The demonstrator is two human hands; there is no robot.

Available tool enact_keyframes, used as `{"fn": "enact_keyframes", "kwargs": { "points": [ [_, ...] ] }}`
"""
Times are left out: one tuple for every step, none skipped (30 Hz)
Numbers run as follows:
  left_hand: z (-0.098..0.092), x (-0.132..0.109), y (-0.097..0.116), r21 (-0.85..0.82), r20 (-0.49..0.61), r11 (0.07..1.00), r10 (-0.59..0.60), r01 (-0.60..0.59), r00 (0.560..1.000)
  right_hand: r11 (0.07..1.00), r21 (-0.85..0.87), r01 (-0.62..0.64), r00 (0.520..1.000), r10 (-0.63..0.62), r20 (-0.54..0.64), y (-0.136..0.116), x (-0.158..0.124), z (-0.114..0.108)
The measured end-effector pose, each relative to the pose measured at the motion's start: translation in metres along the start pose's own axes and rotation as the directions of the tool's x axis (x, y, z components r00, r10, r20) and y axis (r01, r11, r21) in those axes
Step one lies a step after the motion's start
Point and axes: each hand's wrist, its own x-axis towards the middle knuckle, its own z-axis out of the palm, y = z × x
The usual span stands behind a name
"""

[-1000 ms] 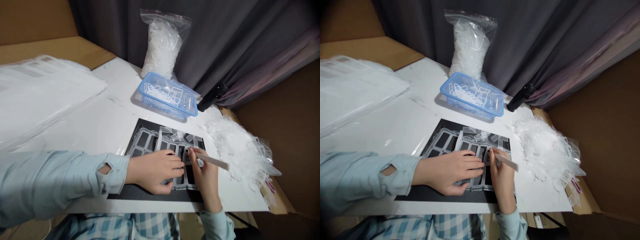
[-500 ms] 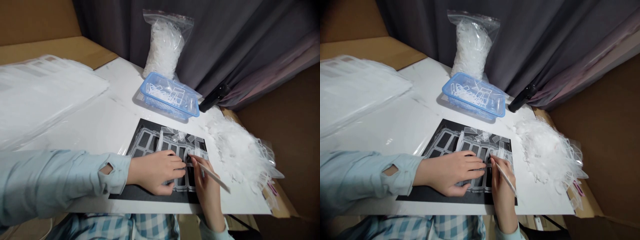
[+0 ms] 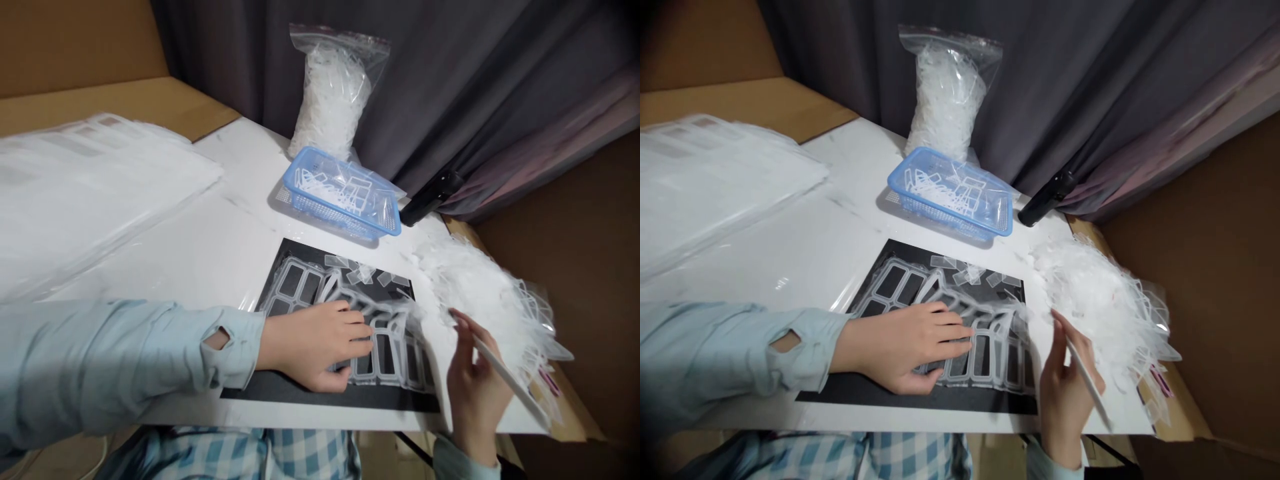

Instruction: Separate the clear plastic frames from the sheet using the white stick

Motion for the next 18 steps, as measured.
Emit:
{"fn": "enact_keyframes", "kwargs": {
  "points": [
    [0.0,0.0,0.0,0.006,0.003,1.0,0.0,0.0,1.0,0.999,-0.02,-0.031,0.998,0.03,-0.048,-0.001,0.003,-0.003],
    [-0.001,0.0,0.0,0.013,0.007,1.0,-0.001,0.001,1.0,0.998,-0.027,-0.061,0.995,0.058,-0.085,-0.002,0.006,-0.007],
    [-0.001,0.0,0.0,0.022,0.01,1.0,-0.002,0.002,1.0,0.996,-0.009,-0.085,0.991,0.083,-0.106,-0.003,0.008,-0.01],
    [-0.002,0.001,0.001,0.031,0.012,1.0,-0.003,0.003,1.0,0.994,0.035,-0.105,0.989,0.108,-0.104,-0.004,0.008,-0.014],
    [-0.003,0.001,0.001,0.04,0.016,0.999,-0.003,0.003,1.0,0.986,0.103,-0.127,0.989,0.134,-0.067,-0.005,0.008,-0.016],
    [-0.004,0.002,0.002,0.05,0.021,0.999,-0.002,0.001,1.0,0.97,0.183,-0.16,0.987,0.162,0.001,-0.006,0.006,-0.018],
    [-0.005,0.002,0.002,0.062,0.024,0.998,-0.001,-0.001,1.0,0.944,0.257,-0.209,0.977,0.191,0.095,-0.007,0.002,-0.019],
    [-0.006,0.002,0.003,0.073,0.026,0.997,0.002,-0.004,1.0,0.911,0.311,-0.27,0.956,0.215,0.198,-0.008,-0.002,-0.018],
    [-0.007,0.003,0.003,0.082,0.024,0.997,0.005,-0.007,1.0,0.879,0.343,-0.331,0.927,0.234,0.295,-0.01,-0.008,-0.017],
    [-0.008,0.003,0.003,0.089,0.021,0.996,0.009,-0.011,1.0,0.853,0.357,-0.38,0.895,0.242,0.375,-0.012,-0.013,-0.015],
    [-0.008,0.003,0.003,0.091,0.017,0.996,0.013,-0.014,1.0,0.833,0.367,-0.414,0.868,0.24,0.434,-0.014,-0.018,-0.012],
    [-0.007,0.003,0.003,0.089,0.016,0.996,0.014,-0.015,1.0,0.82,0.375,-0.433,0.849,0.231,0.475,-0.017,-0.023,-0.009],
    [-0.007,0.003,0.003,0.084,0.017,0.996,0.012,-0.014,1.0,0.814,0.38,-0.438,0.838,0.217,0.5,-0.02,-0.027,-0.005],
    [-0.006,0.002,0.002,0.078,0.021,0.997,0.008,-0.009,1.0,0.816,0.383,-0.433,0.834,0.202,0.513,-0.023,-0.031,-0.002],
    [-0.005,0.002,0.002,0.072,0.026,0.997,0.002,-0.004,1.0,0.822,0.382,-0.422,0.834,0.188,0.518,-0.026,-0.033,0.001],
    [-0.004,0.002,0.002,0.067,0.033,0.998,-0.004,0.002,0.999,0.831,0.379,-0.408,0.838,0.176,0.517,-0.028,-0.035,0.004],
    [-0.003,0.001,0.001,0.063,0.04,0.998,-0.01,0.007,0.999,0.84,0.375,-0.391,0.843,0.163,0.513,-0.03,-0.036,0.006],
    [-0.002,0.001,0.001,0.059,0.048,0.998,-0.013,0.01,0.999,0.849,0.376,-0.371,0.849,0.146,0.508,-0.031,-0.036,0.007]
  ]
}}
